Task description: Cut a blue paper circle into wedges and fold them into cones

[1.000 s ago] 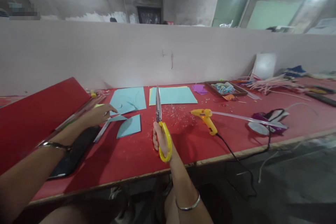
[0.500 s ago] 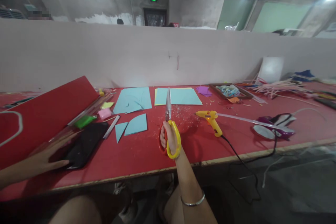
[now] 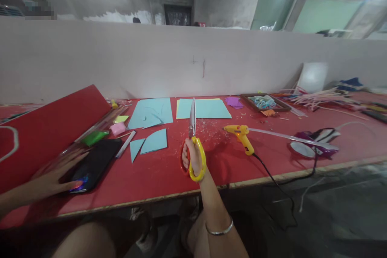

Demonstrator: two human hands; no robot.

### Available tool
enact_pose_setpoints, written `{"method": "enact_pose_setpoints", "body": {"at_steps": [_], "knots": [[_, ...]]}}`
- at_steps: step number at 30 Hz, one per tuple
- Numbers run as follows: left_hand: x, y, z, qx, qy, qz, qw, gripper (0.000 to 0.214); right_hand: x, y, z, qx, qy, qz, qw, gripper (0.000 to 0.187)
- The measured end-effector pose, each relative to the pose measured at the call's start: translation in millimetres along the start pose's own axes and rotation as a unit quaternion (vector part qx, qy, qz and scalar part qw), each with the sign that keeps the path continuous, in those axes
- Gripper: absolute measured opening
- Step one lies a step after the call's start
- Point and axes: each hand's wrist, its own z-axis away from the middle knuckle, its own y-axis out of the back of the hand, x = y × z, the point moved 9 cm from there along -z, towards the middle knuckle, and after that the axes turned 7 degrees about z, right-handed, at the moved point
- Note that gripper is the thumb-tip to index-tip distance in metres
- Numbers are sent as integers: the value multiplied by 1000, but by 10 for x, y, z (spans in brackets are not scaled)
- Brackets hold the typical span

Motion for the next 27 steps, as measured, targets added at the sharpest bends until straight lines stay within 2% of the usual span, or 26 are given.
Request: {"method": "enact_pose_setpoints", "body": {"at_steps": [3, 6, 8, 10, 13, 16, 20, 23, 27], "knots": [[12, 53, -6, -15, 13, -5, 1000, 75, -2, 0, -4, 1, -3, -2, 1000, 44], [86, 230, -69, 8, 14, -1, 1000, 72, -21, -8, -3, 0, 1, -11, 1000, 44], [213, 371, -157, 25, 4, 7, 1000, 66, -20, -14, -3, -2, -1, -10, 1000, 44], [439, 480, -281, 27, -20, 8, 999, 62, -12, -16, -4, -3, -4, -10, 1000, 44], [970, 554, -493, 13, -85, 24, 996, 60, -9, -12, -6, -3, -1, -9, 1000, 43], [1535, 428, -670, -44, -141, 2, 989, 48, -17, -4, 0, -1, 3, -7, 1000, 43], [2001, 245, -846, -45, -157, -7, 987, 41, -22, -19, 19, -12, -3, 4, 1000, 42], [2165, 100, -941, -51, -166, -15, 985, 38, -30, -20, 23, -17, 2, 12, 1000, 41], [2206, 78, -1105, -11, -150, -28, 988, 41, -22, -3, 4, -16, 12, 9, 1000, 39]]}}
